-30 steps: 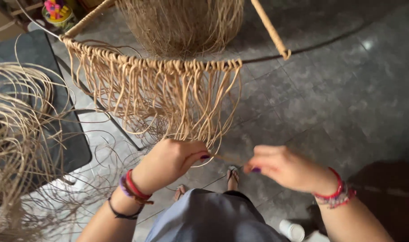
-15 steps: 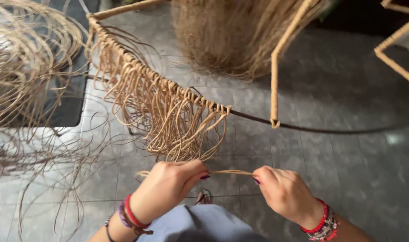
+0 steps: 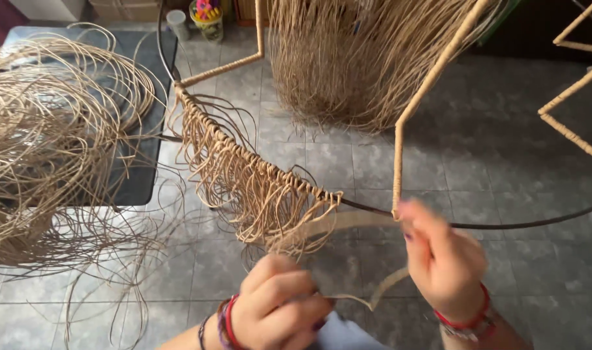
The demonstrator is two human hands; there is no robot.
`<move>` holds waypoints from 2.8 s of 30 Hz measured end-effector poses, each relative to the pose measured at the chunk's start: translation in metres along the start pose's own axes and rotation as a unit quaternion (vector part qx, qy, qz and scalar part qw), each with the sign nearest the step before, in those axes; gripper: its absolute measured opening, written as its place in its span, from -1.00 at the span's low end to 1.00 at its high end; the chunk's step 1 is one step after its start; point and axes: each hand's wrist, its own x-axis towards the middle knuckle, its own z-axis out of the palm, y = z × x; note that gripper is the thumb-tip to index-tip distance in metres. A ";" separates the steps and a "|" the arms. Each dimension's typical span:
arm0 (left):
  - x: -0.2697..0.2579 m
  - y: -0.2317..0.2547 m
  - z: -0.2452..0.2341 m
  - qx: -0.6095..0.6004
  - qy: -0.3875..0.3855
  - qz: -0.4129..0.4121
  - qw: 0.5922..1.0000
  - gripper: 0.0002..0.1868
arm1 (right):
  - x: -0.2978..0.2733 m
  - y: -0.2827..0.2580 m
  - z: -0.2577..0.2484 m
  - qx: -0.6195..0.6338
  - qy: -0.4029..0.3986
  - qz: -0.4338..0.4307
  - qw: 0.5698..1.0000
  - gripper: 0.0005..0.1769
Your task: Weaving and knotting natural fiber strands onto a circular metal frame to create a furniture component
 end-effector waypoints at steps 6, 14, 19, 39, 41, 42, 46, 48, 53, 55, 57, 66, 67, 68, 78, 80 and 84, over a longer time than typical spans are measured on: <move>-0.005 -0.021 0.054 -0.064 -0.237 -0.217 0.945 -0.61 | 0.044 -0.011 0.029 -0.177 -0.035 0.115 0.977 -0.85; -0.043 -0.050 0.109 0.107 -0.233 -0.291 0.922 -0.64 | 0.041 -0.017 0.027 -0.198 -0.230 0.075 0.950 -0.97; -0.041 -0.050 0.101 -0.085 -0.125 -0.410 0.900 -0.88 | -0.027 -0.017 0.038 0.064 -0.075 0.138 0.986 -0.48; 0.029 -0.019 0.054 -0.089 -0.103 -0.290 0.947 -0.96 | -0.103 0.044 0.073 -0.083 -0.050 0.003 0.995 -0.71; 0.025 -0.022 0.063 -0.074 -0.049 -0.431 0.898 -0.79 | -0.103 0.040 0.074 -0.059 -0.039 0.040 0.997 -0.87; 0.028 -0.021 0.062 -0.071 -0.049 -0.430 0.899 -0.79 | -0.093 0.034 0.074 -0.057 -0.037 0.039 0.997 -0.87; 0.028 -0.022 0.046 -0.259 0.001 -0.506 0.823 -0.67 | -0.077 0.023 0.076 0.060 0.077 -0.012 0.995 -0.84; 0.020 -0.022 0.033 -0.425 0.045 -0.532 0.731 -0.60 | -0.080 0.023 0.079 0.075 0.060 0.025 0.995 -0.84; 0.003 -0.024 0.017 -0.350 -0.087 -0.398 0.843 -0.30 | -0.111 0.055 0.113 0.335 -0.077 0.174 0.923 -0.89; 0.004 -0.028 0.015 -0.197 -0.152 -0.283 0.926 -0.53 | -0.081 0.044 0.113 0.492 -0.087 0.177 0.848 -0.73; 0.006 -0.034 0.010 -0.031 -0.214 -0.154 0.964 -0.65 | -0.068 0.043 0.116 0.632 -0.092 0.175 0.749 -0.47; -0.028 -0.021 -0.090 0.377 -0.076 -0.104 0.917 -0.73 | -0.046 0.043 0.128 0.717 -0.114 0.143 0.673 -0.62; -0.031 -0.015 -0.093 0.477 -0.050 -0.208 0.853 -0.80 | -0.039 0.041 0.126 0.715 -0.114 0.136 0.676 -0.61; -0.033 -0.009 -0.098 0.564 -0.023 -0.308 0.766 -0.78 | -0.032 0.037 0.125 0.713 -0.113 0.131 0.679 -0.61; 0.029 -0.039 -0.012 0.325 -0.205 -0.078 0.920 -0.68 | -0.014 0.048 0.142 0.629 -0.169 0.068 0.756 -0.77; 0.020 -0.042 -0.031 0.313 -0.140 -0.095 0.935 -0.76 | -0.019 0.051 0.150 0.603 -0.139 0.086 0.781 -0.65; 0.014 -0.045 -0.054 0.388 -0.077 -0.129 0.909 -0.85 | -0.012 0.046 0.164 0.611 -0.118 0.074 0.779 -0.57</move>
